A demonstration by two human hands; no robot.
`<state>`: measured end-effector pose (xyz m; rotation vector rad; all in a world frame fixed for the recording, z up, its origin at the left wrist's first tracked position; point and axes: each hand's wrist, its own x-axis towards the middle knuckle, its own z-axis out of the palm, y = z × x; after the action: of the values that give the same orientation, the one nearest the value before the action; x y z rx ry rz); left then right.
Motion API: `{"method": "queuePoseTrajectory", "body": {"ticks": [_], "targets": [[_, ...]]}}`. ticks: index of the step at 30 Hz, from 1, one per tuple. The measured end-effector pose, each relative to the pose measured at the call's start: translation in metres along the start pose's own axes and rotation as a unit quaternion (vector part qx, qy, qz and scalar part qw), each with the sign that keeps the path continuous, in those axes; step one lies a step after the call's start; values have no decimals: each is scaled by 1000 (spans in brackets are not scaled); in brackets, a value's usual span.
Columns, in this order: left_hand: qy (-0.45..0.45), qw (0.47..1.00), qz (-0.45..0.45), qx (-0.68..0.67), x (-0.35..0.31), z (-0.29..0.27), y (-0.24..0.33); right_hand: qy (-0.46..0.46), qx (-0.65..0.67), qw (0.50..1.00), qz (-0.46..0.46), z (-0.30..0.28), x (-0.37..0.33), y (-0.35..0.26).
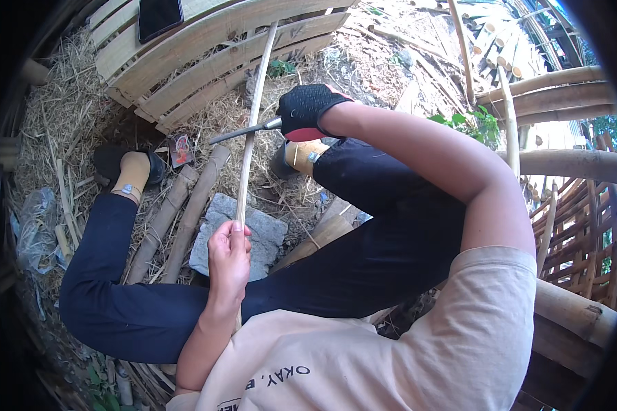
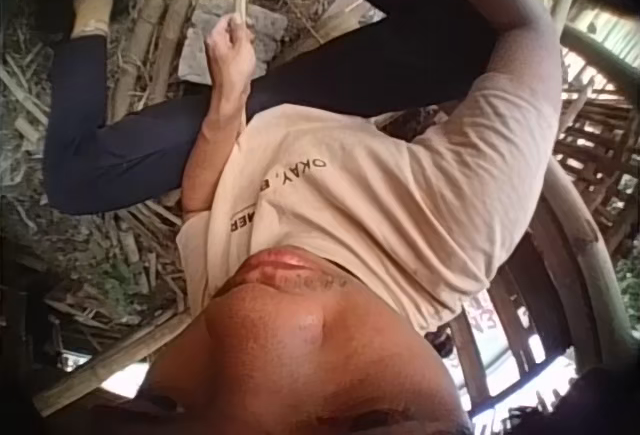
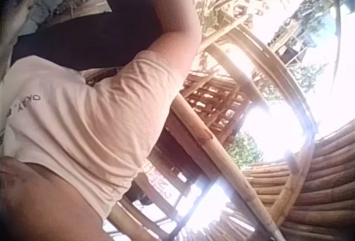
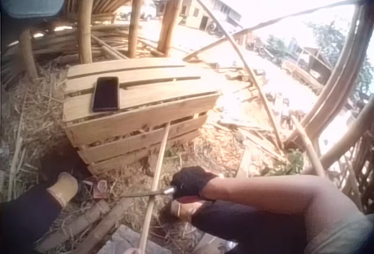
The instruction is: The person is using a metal scraper to shave the surface of a long wooden stick while sitting on the ground. They hold the stick with one hand and repeatedly scrape along its length with the tool held in the other hand.
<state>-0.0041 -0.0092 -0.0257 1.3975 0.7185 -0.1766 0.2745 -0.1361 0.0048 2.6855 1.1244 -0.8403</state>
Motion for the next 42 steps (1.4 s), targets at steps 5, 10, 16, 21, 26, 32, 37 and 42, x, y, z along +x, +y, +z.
{"method": "queuePoseTrajectory", "body": {"ticks": [5,10,16,21,26,32,37,42], "targets": [[7,999,26,42,1,-1,-3,62,-53,997,-14,-3,3,5],[6,999,41,34,1,-2,-4,87,-75,993,-5,-2,9,10],[7,999,25,20,-4,0,5,122,-67,988,73,-5,24,52],[5,999,30,16,-1,-2,5,140,-95,983,76,-12,33,66],[-13,999,32,15,-6,-2,-3,164,-73,957,226,-37,24,111],[-3,999,-25,-42,-4,-6,15,137,-13,983,125,-16,-14,110],[-3,998,-17,-56,1,-2,11,53,31,998,-15,4,-11,28],[0,999,-24,-39,1,0,9,10,4,999,-30,9,-18,-12]]}}
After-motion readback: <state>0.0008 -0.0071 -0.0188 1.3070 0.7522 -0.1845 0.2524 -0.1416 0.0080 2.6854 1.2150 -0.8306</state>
